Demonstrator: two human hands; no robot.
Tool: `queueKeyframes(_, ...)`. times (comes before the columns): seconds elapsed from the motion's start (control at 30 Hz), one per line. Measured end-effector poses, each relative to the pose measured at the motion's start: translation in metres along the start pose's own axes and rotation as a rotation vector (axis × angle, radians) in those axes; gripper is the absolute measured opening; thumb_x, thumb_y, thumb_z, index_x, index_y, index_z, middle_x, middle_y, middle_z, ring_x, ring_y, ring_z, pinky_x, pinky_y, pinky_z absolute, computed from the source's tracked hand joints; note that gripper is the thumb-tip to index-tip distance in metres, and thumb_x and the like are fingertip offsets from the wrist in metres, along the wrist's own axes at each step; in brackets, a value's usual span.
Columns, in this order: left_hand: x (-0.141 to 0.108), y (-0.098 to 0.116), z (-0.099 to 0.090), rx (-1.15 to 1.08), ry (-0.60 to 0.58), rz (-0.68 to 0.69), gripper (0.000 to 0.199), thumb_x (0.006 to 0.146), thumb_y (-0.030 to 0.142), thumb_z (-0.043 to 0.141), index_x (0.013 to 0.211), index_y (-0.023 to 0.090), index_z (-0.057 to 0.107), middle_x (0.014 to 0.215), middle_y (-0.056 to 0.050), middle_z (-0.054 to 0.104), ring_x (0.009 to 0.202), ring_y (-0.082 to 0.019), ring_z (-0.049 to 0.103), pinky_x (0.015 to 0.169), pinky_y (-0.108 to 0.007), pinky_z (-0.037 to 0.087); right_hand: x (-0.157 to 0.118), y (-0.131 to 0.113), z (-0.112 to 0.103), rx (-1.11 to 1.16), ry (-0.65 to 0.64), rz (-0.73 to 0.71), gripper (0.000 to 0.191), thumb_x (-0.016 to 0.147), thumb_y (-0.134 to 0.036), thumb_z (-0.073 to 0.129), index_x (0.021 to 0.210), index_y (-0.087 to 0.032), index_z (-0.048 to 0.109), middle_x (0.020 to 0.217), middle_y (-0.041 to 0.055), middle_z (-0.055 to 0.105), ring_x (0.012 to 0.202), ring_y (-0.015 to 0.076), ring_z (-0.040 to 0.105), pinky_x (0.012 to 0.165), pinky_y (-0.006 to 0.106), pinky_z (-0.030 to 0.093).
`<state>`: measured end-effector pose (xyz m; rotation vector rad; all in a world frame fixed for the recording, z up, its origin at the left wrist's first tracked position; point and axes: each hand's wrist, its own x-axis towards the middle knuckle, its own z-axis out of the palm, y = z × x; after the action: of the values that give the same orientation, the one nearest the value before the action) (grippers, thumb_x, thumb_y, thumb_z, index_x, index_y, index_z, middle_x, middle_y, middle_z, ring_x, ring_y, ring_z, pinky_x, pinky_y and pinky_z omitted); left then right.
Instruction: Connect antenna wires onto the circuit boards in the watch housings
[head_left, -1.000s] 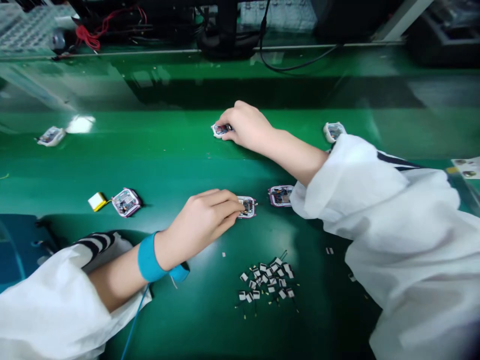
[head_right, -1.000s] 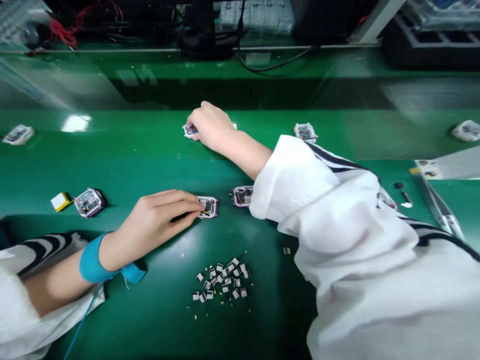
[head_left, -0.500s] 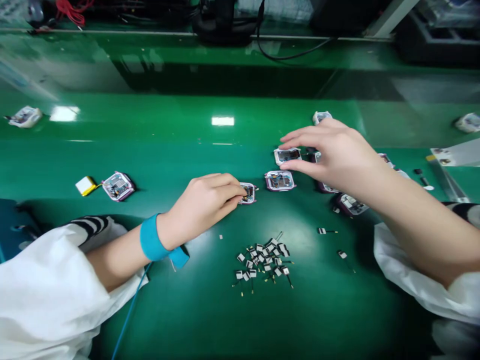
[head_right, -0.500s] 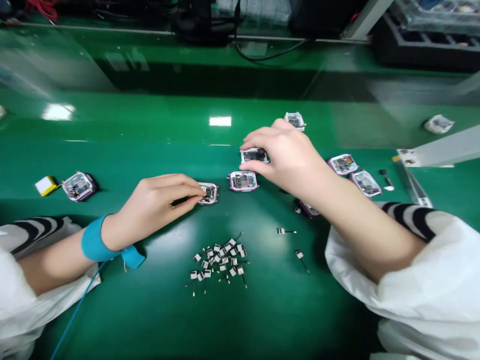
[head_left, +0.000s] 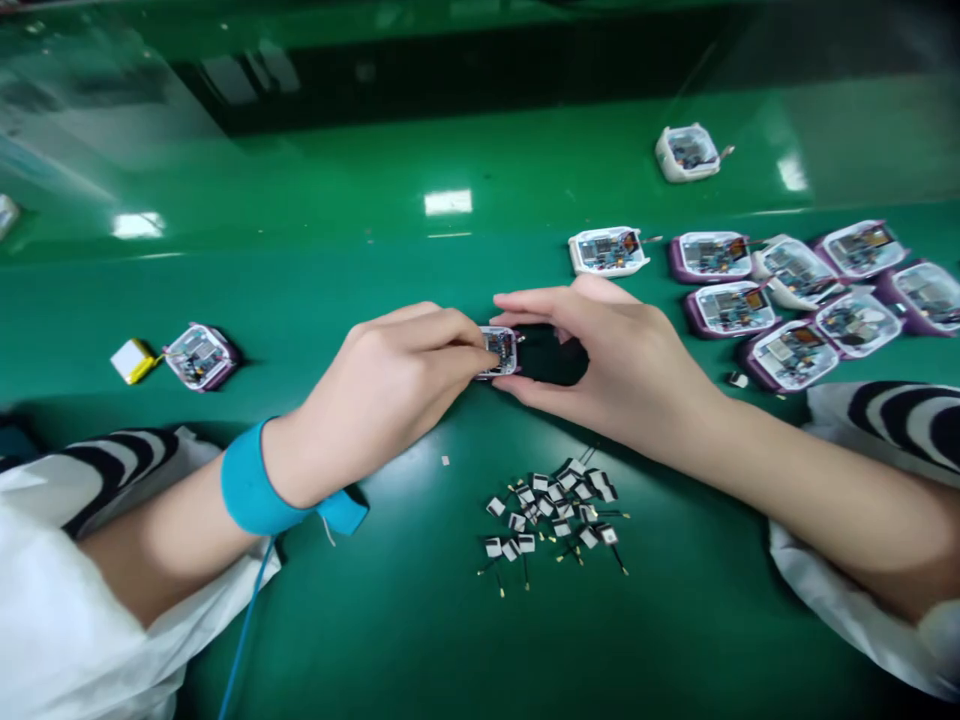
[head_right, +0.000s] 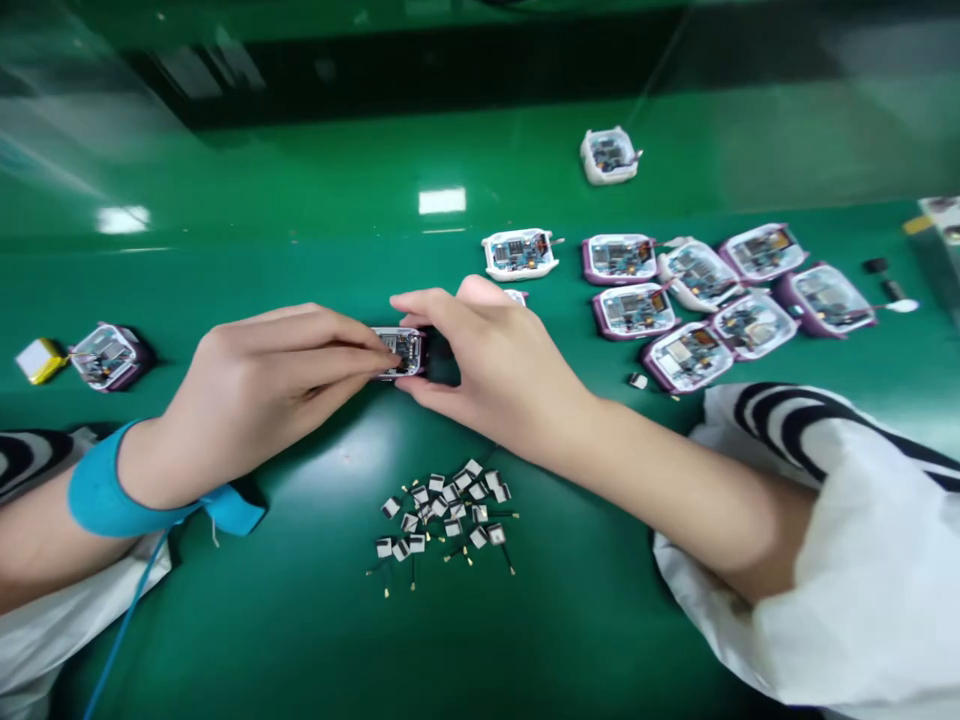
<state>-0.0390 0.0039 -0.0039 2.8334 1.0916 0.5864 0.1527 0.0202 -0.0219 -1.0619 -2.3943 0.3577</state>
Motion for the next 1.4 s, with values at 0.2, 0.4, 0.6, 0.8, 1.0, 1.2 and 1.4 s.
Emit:
queueKeyframes(0.2, 0.002, 0.005, 0.001, 0.096, 0.018, -0.036, 0.014, 0.083, 0.019, 0.05, 0.083, 0.018, 0.063, 0.083, 0.0, 0.065, 0.074, -0.014, 0.06, 0.062, -0.024, 0.047, -0.001, 0.002, 0.0, 0.049, -0.001, 0.014, 0.043, 0.068, -0.028, 0.064, 0.108, -0.014, 0.053, 0.1, 0.0022, 0.064, 0.086, 0.0155, 0.058, 0.066, 0.027, 0.048)
queueKeyframes(0.4, 0.004, 0.01, -0.002, 0.146, -0.05, -0.054, 0.015, 0.083, 0.019, 0.048, 0.084, 0.02, 0.063, 0.086, 0.0, 0.065, 0.076, -0.015, 0.06, 0.06, -0.024, 0.046, 0.0, 0.003, 0.0, 0.046, -0.022, 0.025, 0.039, 0.069, -0.029, 0.063, 0.104, -0.015, 0.053, 0.097, 0.0029, 0.064, 0.086, 0.018, 0.057, 0.064, 0.03, 0.047)
queueKeyframes(0.6, 0.005, 0.011, -0.003, 0.185, -0.05, -0.041, 0.015, 0.083, 0.019, 0.048, 0.083, 0.019, 0.063, 0.086, -0.001, 0.064, 0.077, -0.015, 0.06, 0.06, -0.024, 0.046, 0.002, 0.002, -0.002, 0.041, -0.068, 0.053, 0.035, 0.071, -0.03, 0.061, 0.102, -0.017, 0.052, 0.096, 0.0034, 0.062, 0.086, 0.019, 0.055, 0.065, 0.032, 0.046)
queueKeyframes(0.8, 0.004, 0.012, -0.002, 0.208, -0.036, -0.015, 0.014, 0.082, 0.018, 0.049, 0.083, 0.018, 0.064, 0.085, -0.002, 0.064, 0.074, -0.014, 0.059, 0.057, -0.024, 0.045, 0.0, 0.003, -0.002, 0.052, -0.059, 0.049, 0.03, 0.073, -0.032, 0.058, 0.099, -0.019, 0.051, 0.094, 0.0026, 0.061, 0.086, 0.0191, 0.055, 0.069, 0.033, 0.047)
queueKeyframes(1.0, 0.003, 0.011, -0.001, 0.212, -0.025, -0.004, 0.015, 0.083, 0.02, 0.048, 0.081, 0.018, 0.063, 0.083, -0.002, 0.063, 0.073, -0.015, 0.059, 0.058, -0.025, 0.046, 0.001, 0.001, -0.002, 0.045, -0.04, 0.054, 0.031, 0.07, -0.03, 0.061, 0.098, -0.019, 0.054, 0.093, 0.0012, 0.063, 0.085, 0.0187, 0.056, 0.065, 0.032, 0.048)
queueKeyframes(1.2, 0.002, 0.012, -0.001, 0.23, -0.035, -0.024, 0.016, 0.084, 0.023, 0.047, 0.084, 0.02, 0.063, 0.085, -0.001, 0.062, 0.075, -0.014, 0.058, 0.058, -0.025, 0.044, 0.001, 0.0, -0.003, 0.035, -0.051, 0.057, 0.033, 0.07, -0.03, 0.062, 0.099, -0.016, 0.056, 0.094, 0.0022, 0.063, 0.085, 0.0194, 0.056, 0.065, 0.035, 0.049)
queueKeyframes(1.4, 0.003, 0.012, -0.002, 0.205, -0.057, -0.052, 0.016, 0.084, 0.021, 0.049, 0.084, 0.019, 0.064, 0.086, -0.002, 0.063, 0.075, -0.013, 0.056, 0.058, -0.024, 0.041, 0.002, -0.001, -0.004, 0.009, -0.053, 0.083, 0.033, 0.068, -0.029, 0.063, 0.099, -0.019, 0.055, 0.095, 0.0002, 0.063, 0.087, 0.0182, 0.056, 0.069, 0.032, 0.049)
